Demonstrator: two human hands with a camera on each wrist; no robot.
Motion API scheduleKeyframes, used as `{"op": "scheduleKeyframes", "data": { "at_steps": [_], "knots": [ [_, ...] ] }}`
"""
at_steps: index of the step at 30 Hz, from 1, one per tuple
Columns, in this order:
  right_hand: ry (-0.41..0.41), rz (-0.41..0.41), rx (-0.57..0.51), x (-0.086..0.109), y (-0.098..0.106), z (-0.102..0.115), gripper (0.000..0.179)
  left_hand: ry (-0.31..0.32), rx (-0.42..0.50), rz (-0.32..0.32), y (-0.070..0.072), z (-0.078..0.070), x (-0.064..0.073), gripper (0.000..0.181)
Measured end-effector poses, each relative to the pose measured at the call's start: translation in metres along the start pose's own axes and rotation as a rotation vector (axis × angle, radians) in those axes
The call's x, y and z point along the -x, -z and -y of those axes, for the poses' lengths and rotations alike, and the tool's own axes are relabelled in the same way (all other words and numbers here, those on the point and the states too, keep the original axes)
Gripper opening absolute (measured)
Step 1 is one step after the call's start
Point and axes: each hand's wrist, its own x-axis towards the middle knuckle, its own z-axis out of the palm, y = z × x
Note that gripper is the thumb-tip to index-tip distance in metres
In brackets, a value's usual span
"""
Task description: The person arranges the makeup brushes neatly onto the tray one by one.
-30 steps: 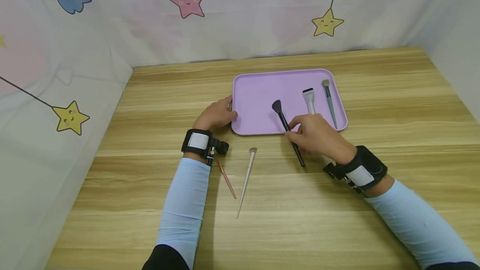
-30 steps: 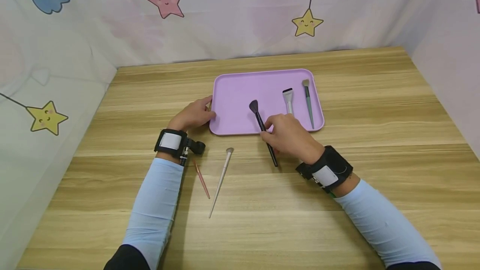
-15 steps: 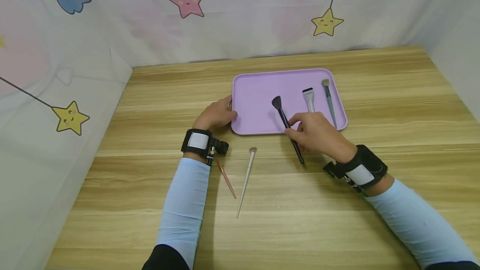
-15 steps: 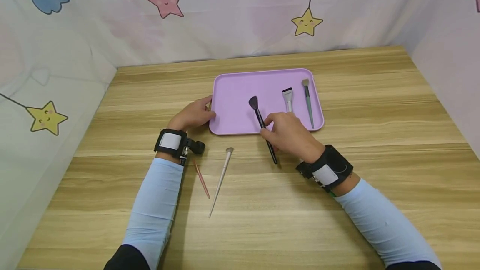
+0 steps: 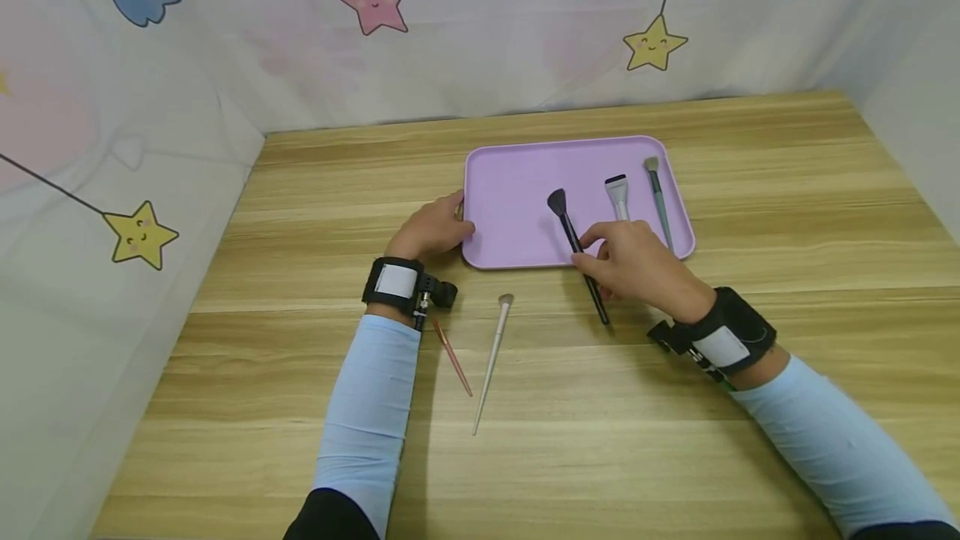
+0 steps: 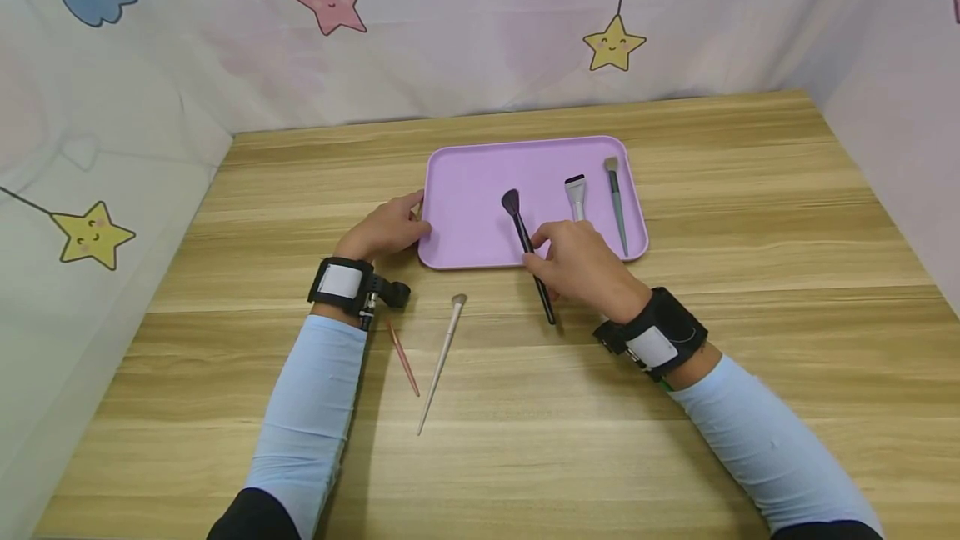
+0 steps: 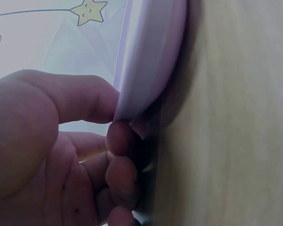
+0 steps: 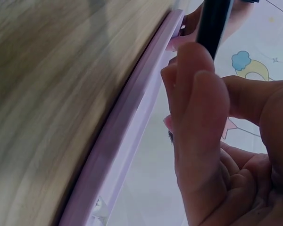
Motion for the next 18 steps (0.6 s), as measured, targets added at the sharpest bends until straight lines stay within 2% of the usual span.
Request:
{"op": "scheduleKeyframes", "data": {
  "at_steps": [6, 18],
  "knots": [
    [-0.029, 0.004, -0.011, -0.0014, 0.0008, -0.0011, 0.027, 0.002, 0.004, 0.002, -0.0006, 0.0013, -0.0017, 0.073],
    [-0.039, -0.005, -0.015, -0.0048, 0.0008, -0.0057, 0.027, 0.012, 0.009, 0.004, 0.0004, 0.0006, -0.0003, 0.074]
  ]
}}
